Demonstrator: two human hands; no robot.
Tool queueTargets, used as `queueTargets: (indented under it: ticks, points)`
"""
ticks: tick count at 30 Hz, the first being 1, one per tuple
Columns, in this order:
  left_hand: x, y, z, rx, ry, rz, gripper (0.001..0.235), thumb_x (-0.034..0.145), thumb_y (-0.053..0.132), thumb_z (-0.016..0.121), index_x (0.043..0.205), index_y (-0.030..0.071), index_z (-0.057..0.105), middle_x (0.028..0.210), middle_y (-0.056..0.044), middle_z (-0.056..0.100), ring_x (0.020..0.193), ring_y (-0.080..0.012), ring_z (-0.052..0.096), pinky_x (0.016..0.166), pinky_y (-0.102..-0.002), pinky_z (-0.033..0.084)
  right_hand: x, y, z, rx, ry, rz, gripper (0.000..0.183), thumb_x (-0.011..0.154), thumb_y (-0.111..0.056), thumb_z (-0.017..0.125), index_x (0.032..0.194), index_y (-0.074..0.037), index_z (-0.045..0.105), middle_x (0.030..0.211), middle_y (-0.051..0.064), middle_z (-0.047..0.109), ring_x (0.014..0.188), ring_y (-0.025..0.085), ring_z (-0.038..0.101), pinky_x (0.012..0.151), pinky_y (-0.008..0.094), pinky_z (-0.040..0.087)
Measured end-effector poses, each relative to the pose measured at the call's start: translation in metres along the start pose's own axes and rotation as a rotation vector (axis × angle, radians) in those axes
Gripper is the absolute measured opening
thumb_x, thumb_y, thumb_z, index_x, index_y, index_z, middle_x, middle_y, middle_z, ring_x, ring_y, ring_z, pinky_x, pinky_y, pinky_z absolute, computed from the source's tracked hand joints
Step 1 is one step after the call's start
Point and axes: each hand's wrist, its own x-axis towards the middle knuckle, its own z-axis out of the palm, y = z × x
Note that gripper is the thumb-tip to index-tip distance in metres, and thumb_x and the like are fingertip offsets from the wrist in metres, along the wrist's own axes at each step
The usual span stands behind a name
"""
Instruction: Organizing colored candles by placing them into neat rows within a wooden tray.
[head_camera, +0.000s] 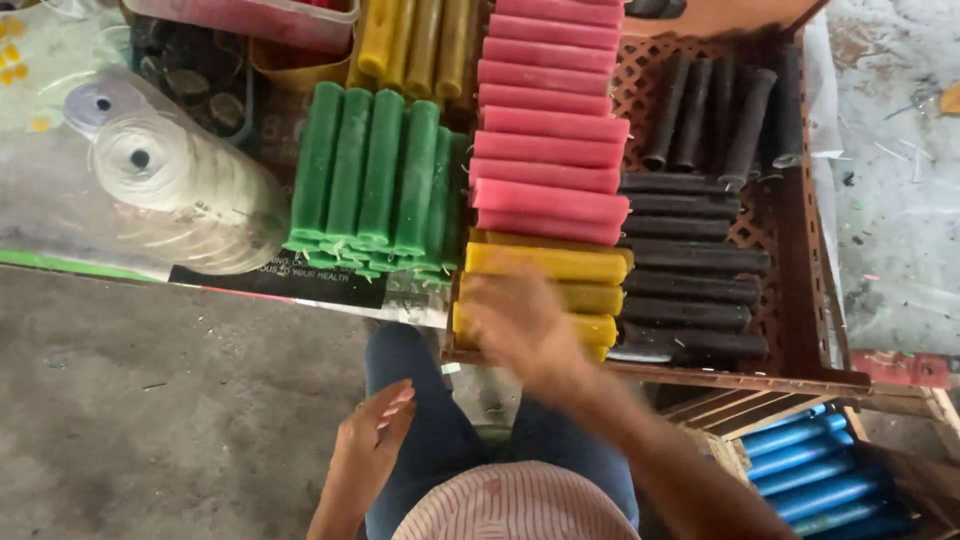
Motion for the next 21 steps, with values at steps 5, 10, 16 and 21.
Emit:
queueTargets:
  ticks: [5, 10, 16, 21]
  points:
    - [0.002, -0.011, -0.014, 0.059, -0.019, -0.109, 0.037, 0.095, 0.021, 0.061, 0.13, 0.012, 0.069, 0.123, -0.009, 0.079, 0.115, -0.0207, 0.076, 0.099, -0.036, 0.061, 0.056, -0.146, 0.005, -2.872, 0.166, -0.356, 0.017, 0.101, 0.01, 0.053, 0.116, 0.006, 0.061, 0.117, 0.024, 0.064, 0.11, 0.042, 0.061, 0.099, 0.051, 0.048]
    - [0.001, -0.015, -0.012, 0.051, 0.057, -0.057, 0.036, 0.095, 0.023, 0.061, 0.128, 0.012, 0.071, 0.12, -0.009, 0.079, 0.111, -0.0201, 0.077, 0.095, -0.035, 0.061, 0.096, -0.202, -0.024, -3.047, 0.289, -0.065, 0.038, 0.109, -0.024, 0.058, 0.134, 0.005, 0.063, 0.133, 0.025, 0.062, 0.125, 0.047, 0.052, 0.104, 0.056, 0.041]
    - [-0.006, -0.038, -0.001, 0.144, 0.029, -0.01, 0.036, 0.095, 0.023, 0.062, 0.129, 0.013, 0.068, 0.121, -0.007, 0.079, 0.107, -0.0211, 0.078, 0.092, -0.038, 0.059, 0.112, -0.174, -0.036, -2.901, 0.44, 0.535, 0.058, 0.106, -0.046, 0.046, 0.151, -0.009, 0.051, 0.158, 0.021, 0.043, 0.144, 0.051, 0.031, 0.111, 0.069, 0.024]
    - [-0.001, -0.002, -0.014, 0.201, -0.081, -0.136, 0.042, 0.099, 0.032, 0.055, 0.136, 0.014, 0.064, 0.131, -0.006, 0.074, 0.117, -0.022, 0.073, 0.094, -0.042, 0.058, 0.116, -0.168, -0.028, -2.841, 0.513, 0.548, 0.055, 0.104, -0.037, 0.051, 0.153, -0.012, 0.05, 0.161, 0.022, 0.039, 0.15, 0.048, 0.026, 0.116, 0.069, 0.018]
